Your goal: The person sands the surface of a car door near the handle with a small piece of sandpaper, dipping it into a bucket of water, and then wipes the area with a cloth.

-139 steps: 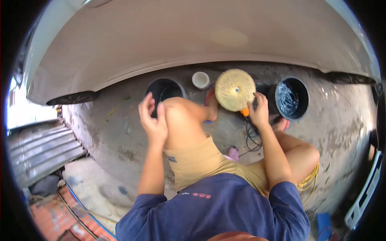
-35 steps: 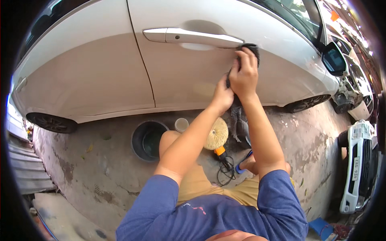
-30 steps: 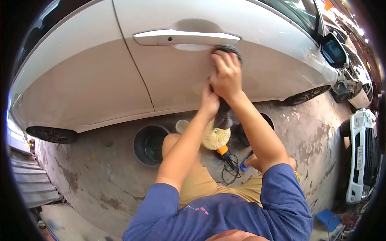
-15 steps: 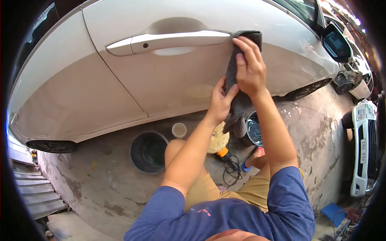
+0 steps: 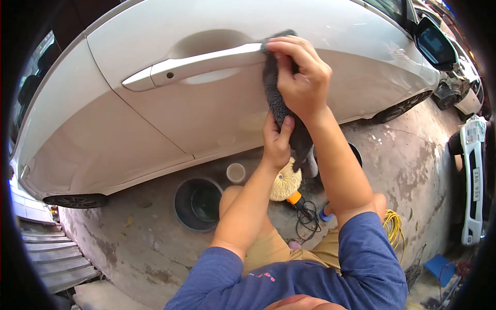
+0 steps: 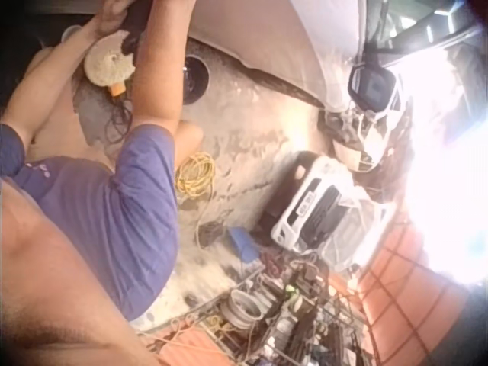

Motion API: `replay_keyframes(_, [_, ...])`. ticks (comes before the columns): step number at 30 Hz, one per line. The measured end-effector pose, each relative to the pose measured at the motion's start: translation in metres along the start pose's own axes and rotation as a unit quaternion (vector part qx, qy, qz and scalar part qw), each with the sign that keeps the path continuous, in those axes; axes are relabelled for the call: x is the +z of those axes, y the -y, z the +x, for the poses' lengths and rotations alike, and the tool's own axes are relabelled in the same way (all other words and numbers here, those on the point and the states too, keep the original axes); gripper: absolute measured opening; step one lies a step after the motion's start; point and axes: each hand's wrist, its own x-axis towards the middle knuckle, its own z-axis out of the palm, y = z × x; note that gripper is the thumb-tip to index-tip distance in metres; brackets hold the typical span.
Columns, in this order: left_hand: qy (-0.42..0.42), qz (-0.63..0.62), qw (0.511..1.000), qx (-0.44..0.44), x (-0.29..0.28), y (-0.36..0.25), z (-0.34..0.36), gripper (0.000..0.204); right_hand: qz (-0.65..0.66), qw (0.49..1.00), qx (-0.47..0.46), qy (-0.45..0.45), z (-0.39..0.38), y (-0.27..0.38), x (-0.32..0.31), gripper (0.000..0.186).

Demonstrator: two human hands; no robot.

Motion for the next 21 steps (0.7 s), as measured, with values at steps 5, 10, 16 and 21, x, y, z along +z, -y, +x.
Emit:
replay_keyframes(5, [-0.046, -0.024, 0.998, 0.026, 0.015, 0.009, -0.007, 0.039, 0.036, 0.975, -0.042, 0.217, 0.037, 0.026, 0.007, 0.015])
replay_keyframes(10, [0.042, 0.147, 0.987, -0.041, 0.017, 0.017, -0.007, 0.045, -0.049, 0.986, -0.018, 0.155, -0.001, -0.007, -0.029, 0.017])
replay_keyframes(16, [-0.117, 0.055, 0.992, -0.013, 0.005, 0.004, -0.01, 0.057, 0.125, 0.985, 0.093, 0.08, -0.019, 0.029, -0.014, 0.015])
replay_keyframes(21, [-0.102, 0.19, 0.973, 0.08, -0.004, -0.035, -0.023, 0.065, 0.269, 0.873, 0.361, 0.19, -0.08, 0.034, -0.093, 0.013])
